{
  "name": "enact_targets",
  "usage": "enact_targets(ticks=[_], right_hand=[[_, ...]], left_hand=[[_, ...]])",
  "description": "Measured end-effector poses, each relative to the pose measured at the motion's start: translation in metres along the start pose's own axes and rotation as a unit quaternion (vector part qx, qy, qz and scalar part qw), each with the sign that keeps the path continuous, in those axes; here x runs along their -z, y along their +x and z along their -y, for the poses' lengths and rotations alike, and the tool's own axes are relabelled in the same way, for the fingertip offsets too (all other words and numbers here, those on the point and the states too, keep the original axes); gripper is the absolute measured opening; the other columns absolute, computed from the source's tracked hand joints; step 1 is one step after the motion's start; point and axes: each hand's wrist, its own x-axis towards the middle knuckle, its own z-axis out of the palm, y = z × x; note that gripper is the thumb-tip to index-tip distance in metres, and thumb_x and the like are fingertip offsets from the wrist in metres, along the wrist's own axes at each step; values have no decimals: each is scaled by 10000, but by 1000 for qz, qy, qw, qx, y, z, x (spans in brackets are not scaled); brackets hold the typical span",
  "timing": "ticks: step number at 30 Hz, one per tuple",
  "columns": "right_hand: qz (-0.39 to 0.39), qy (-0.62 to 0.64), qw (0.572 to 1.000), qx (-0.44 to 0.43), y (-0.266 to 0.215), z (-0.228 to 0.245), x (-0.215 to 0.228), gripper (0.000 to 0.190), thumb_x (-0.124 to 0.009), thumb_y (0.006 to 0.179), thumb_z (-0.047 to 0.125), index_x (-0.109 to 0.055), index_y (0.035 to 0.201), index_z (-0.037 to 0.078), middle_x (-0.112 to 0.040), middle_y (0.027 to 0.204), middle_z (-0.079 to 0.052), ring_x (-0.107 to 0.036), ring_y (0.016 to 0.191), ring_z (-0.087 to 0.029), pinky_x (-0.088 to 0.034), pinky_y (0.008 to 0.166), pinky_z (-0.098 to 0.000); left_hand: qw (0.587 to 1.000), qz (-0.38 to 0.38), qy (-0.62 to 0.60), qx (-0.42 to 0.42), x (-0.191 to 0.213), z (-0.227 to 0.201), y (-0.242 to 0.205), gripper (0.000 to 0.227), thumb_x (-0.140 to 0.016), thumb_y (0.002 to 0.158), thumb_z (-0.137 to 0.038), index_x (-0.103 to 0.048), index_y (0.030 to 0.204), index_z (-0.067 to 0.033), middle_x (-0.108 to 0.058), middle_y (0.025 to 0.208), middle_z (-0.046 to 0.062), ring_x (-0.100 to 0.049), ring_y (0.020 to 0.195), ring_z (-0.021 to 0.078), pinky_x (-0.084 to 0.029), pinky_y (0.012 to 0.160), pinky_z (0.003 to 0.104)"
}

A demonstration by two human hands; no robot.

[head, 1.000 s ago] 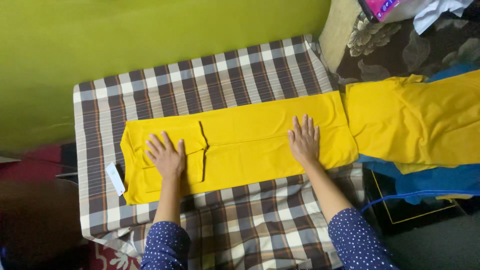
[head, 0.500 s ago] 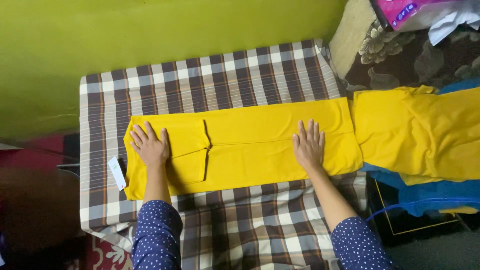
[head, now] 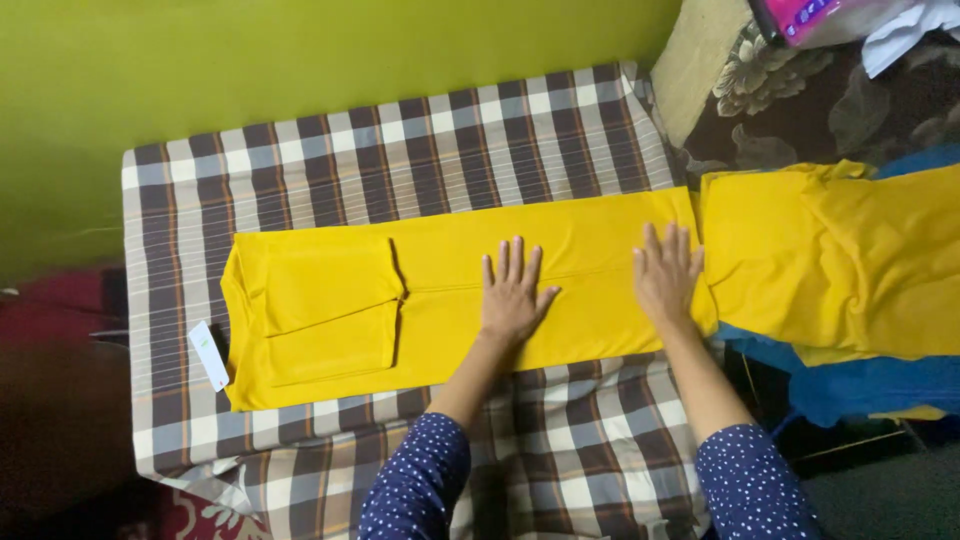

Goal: Folding a yellow t-shirt on a checkered table cloth.

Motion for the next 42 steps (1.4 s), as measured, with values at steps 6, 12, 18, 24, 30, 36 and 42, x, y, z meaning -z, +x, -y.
enact_targets(ticks=[6,12,18,24,30,36,42], right_hand=[[6,115,993,41,55,-31,22,753,-574,907,-45,-336,1614,55,-210,1589,-380,-538,1212,-652,-534,970,-686],[93,-9,994,50,153,-134,-139,641,-744,771,326,-556,1351,126,-582,1262,-159,-556,1186,-393,-557,939,-525],[80,214,972,-50,107,-116,-51,592,-771,879,459,-625,1276,45,-699,1166,-262,-650,1147,-456,-520,959,-552],[93,147,983,-52,62,-88,-18,585,-634,995,442,-610,1285,-65,-682,1179,-330,-654,1142,-489,-505,997,-565],[98,137,973,-156,30,-55,21,563,-604,1001,486,-477,1337,54,-686,1139,-340,-676,1056,-531,-533,931,-632],[37,118,968,-217,-14,-60,3,562,-654,976,558,-490,1351,172,-724,1145,-218,-718,1011,-446,-562,883,-573],[107,209,942,-240,12,-76,-15,689,-568,982,690,-564,1351,108,-652,1355,-198,-593,1286,-401,-484,1041,-573]], left_hand=[[998,10,12,-68,-25,-53,9,791,-177,1017,-662,-174,1646,-183,-82,1726,145,-40,1595,332,3,1263,590],[998,20,5,-55,-28,-59,12,764,-205,1020,-637,-145,1652,-212,-68,1732,116,-38,1596,311,19,1265,579],[998,10,19,-52,-26,-72,25,726,-205,1035,-586,-173,1652,-207,-88,1733,118,-60,1595,321,-12,1266,580],[997,7,45,-67,-50,-86,49,691,-165,1046,-547,-165,1655,-221,-74,1737,96,-51,1598,303,-9,1268,568],[997,8,36,-72,-44,-90,58,687,-166,1043,-540,-172,1657,-231,-50,1742,81,-43,1601,304,-10,1272,564],[996,-14,47,-80,-44,-95,92,742,-178,1020,-632,-206,1651,-243,-101,1739,80,-67,1604,299,-29,1280,563],[991,14,61,-115,-50,-116,79,715,-166,1053,-582,-150,1660,-205,-60,1741,77,-43,1604,280,-26,1290,526]])
